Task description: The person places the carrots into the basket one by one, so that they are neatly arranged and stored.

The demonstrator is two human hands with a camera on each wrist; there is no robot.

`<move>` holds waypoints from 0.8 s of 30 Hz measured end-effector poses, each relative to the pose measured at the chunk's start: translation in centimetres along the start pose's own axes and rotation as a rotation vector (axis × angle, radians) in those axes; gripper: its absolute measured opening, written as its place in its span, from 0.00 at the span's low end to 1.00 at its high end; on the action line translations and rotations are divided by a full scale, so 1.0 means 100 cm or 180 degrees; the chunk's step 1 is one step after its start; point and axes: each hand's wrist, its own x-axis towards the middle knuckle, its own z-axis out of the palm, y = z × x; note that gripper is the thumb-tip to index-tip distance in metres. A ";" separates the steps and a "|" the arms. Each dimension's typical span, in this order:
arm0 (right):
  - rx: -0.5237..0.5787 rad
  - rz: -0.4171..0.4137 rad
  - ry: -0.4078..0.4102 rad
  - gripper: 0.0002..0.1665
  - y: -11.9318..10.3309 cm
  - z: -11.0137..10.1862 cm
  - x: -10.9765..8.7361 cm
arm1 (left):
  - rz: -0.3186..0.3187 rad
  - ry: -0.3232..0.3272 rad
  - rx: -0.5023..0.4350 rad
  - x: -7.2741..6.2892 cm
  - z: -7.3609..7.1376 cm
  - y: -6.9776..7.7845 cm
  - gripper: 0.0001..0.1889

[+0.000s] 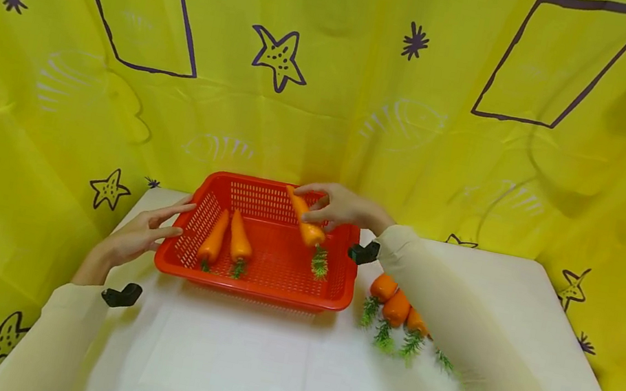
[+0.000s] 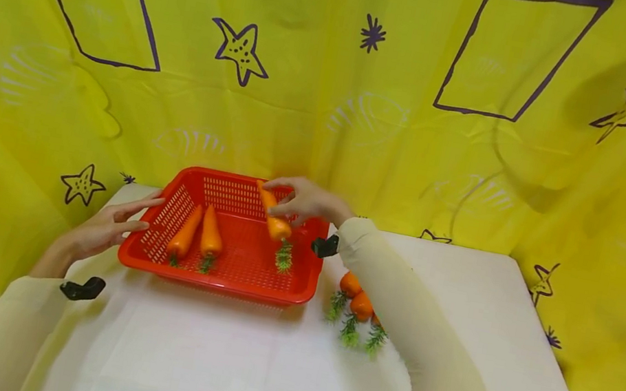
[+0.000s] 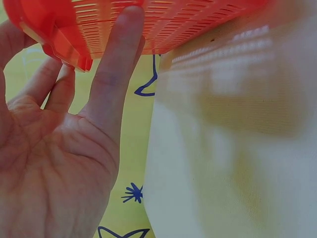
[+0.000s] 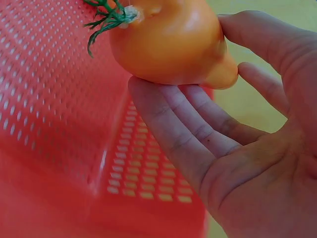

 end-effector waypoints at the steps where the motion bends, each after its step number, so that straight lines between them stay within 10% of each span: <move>1: -0.0015 0.0005 -0.0017 0.37 0.000 0.003 0.005 | -0.0001 0.0001 0.0003 0.000 0.000 0.000 0.33; 24: 0.0346 0.0451 -0.0084 0.36 0.027 0.068 0.087 | -0.0023 0.0020 -0.0026 0.000 0.000 0.000 0.34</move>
